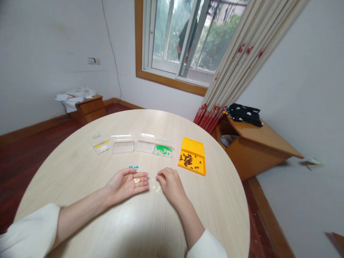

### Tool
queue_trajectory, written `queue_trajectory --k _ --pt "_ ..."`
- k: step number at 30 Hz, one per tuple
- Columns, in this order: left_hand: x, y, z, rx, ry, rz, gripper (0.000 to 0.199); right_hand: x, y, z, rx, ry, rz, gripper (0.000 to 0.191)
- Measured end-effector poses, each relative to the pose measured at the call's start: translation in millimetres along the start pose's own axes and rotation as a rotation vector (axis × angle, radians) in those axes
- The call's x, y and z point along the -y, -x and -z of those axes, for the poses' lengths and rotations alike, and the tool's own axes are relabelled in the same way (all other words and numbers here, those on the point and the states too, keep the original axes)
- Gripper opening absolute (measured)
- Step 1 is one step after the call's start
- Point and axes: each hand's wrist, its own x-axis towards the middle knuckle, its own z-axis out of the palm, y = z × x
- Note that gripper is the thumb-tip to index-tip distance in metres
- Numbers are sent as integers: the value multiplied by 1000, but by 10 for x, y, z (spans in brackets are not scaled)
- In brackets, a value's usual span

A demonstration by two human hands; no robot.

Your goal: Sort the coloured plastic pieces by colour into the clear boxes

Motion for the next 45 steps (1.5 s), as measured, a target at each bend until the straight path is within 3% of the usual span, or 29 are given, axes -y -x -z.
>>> queue_trajectory --k 4,11,19,24,27,33,45 --pt "6 -3 8 -7 -1 10 28 -32 -1 -21 -109 -125 -39 12" --pt "-3 -17 15 20 -1 34 32 -20 27 -34 -244 -226 62 17" --pt "36 -2 54 155 -11 99 39 209 104 -5 -218 -266 303 26" --pt "10 -10 41 115 -30 94 36 160 70 -6 -263 -199 246 21" --pt "-28 -18 41 63 -8 65 26 91 38 -18 -174 -89 152 14" --pt "-75 9 19 87 13 79 30 55 33 -70 55 53 58 10" --pt "-58 -11 -2 -14 29 22 28 47 44 -149 87 60 47 10"
